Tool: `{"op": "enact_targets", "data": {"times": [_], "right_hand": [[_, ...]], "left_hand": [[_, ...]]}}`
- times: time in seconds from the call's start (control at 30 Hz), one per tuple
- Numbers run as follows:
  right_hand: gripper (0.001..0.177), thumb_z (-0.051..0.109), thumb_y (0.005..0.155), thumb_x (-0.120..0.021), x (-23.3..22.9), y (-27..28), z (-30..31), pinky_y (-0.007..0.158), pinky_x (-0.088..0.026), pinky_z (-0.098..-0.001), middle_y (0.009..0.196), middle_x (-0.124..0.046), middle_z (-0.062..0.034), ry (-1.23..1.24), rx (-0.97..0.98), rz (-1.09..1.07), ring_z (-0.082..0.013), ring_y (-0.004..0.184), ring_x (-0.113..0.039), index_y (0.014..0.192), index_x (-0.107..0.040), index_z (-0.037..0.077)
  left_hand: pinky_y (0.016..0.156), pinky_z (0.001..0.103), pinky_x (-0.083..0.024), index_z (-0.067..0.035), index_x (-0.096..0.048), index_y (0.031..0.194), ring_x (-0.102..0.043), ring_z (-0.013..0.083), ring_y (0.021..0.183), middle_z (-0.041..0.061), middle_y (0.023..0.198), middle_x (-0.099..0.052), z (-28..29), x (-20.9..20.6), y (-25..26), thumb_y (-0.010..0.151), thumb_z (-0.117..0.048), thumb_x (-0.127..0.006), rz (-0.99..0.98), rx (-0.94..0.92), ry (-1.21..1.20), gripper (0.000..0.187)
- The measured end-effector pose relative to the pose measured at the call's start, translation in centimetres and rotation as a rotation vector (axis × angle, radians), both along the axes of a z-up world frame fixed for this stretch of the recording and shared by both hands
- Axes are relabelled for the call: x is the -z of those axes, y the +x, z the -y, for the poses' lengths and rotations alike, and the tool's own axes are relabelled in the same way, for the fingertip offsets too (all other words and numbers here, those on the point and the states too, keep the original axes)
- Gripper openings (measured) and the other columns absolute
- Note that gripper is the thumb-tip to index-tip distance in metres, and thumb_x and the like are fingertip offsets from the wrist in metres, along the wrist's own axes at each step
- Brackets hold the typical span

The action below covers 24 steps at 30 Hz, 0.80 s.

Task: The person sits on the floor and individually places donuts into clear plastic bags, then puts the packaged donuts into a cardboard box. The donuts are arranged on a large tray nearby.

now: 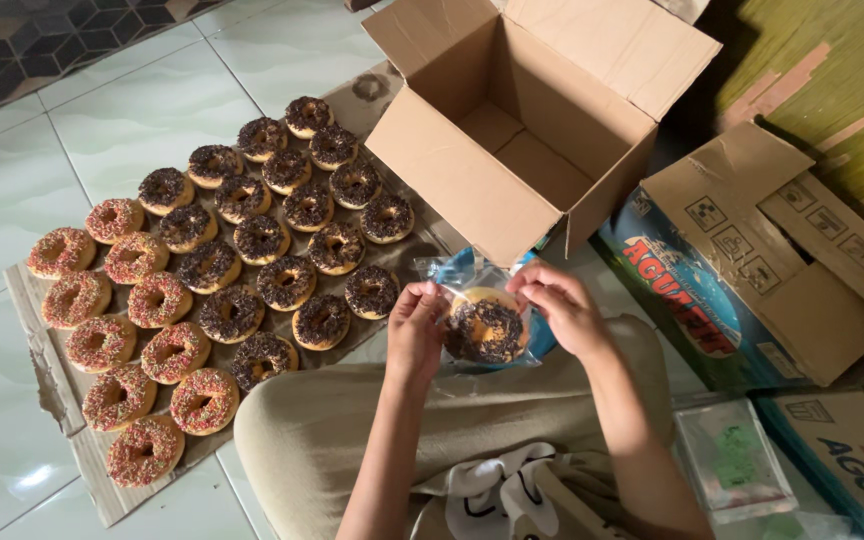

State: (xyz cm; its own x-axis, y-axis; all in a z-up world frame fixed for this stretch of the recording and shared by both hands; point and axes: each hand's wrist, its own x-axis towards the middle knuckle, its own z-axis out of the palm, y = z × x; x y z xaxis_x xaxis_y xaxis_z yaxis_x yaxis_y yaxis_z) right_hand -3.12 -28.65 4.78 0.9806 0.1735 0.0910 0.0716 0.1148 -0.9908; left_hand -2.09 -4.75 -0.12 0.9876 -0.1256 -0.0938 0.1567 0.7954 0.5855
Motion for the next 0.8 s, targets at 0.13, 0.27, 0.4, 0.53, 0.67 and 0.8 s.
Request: {"op": "enact_targets", "data": {"times": [0.13,0.27,0.4,0.53,0.67,0.8], "right_hand": [[0.009,-0.001,0.091,-0.068,-0.3,-0.1,1.5,0.083,-0.052,-0.0248,0.101,-0.065,-0.0013,-0.030,-0.033,-0.005,-0.0091,0.093,-0.063,0.099,-0.070,0.002],[0.002,0.003,0.096,-0.070,0.5,-0.2,2.8,0.076,-0.049,-0.0245,0.096,-0.066,-0.0016,-0.012,-0.130,0.036,-0.0097,0.085,-0.060,0.097,-0.072,0.002],[0.010,0.003,0.099,-0.069,1.9,-0.4,3.2,0.074,-0.049,-0.0250,0.097,-0.066,-0.0013,0.106,-0.177,0.020,-0.0098,0.083,-0.059,0.106,-0.075,0.001],[0.022,0.003,0.097,-0.068,2.6,-0.6,3.1,0.074,-0.048,-0.0246,0.103,-0.070,-0.0025,0.127,-0.106,-0.051,-0.0088,0.082,-0.057,0.118,-0.075,0.001],[0.029,0.007,0.098,-0.068,1.8,-1.1,2.8,0.075,-0.050,-0.0247,0.102,-0.073,-0.0024,0.019,-0.053,-0.052,-0.0084,0.081,-0.059,0.126,-0.073,0.002],[0.034,0.012,0.097,-0.069,-0.8,-1.5,2.3,0.072,-0.052,-0.0243,0.095,-0.073,-0.0018,-0.210,-0.012,-0.059,-0.0080,0.077,-0.060,0.129,-0.072,0.003]], "left_hand": [[0.066,0.028,-0.048,-0.010,-0.064,0.095,-0.065,0.0129,0.084,0.005,0.095,-0.071,-0.3,-0.7,0.0,0.102,-0.017,-0.066,-0.010,0.052,0.051,0.010],[0.072,0.030,-0.052,-0.007,-0.065,0.094,-0.065,0.0148,0.086,0.008,0.098,-0.072,-0.7,-1.7,0.2,0.101,-0.013,-0.068,0.103,0.081,0.076,0.009],[0.089,0.033,-0.052,-0.006,-0.065,0.094,-0.066,0.0178,0.096,0.009,0.100,-0.072,-0.7,-2.1,0.4,0.101,-0.009,-0.068,0.168,0.093,-0.004,0.008],[0.104,0.037,-0.047,-0.005,-0.065,0.093,-0.064,0.0199,0.108,0.011,0.111,-0.070,0.0,-2.4,0.6,0.098,-0.005,-0.069,0.240,0.020,0.043,0.007],[0.114,0.041,-0.043,-0.005,-0.065,0.096,-0.057,0.0218,0.123,0.013,0.132,-0.061,0.3,-3.2,0.2,0.101,-0.002,-0.071,0.361,-0.069,0.107,0.009],[0.122,0.045,-0.038,-0.006,-0.065,0.090,-0.048,0.0271,0.144,0.011,0.154,-0.048,-0.1,-4.4,-0.2,0.096,-0.003,-0.072,0.424,-0.143,0.288,0.010]]}}
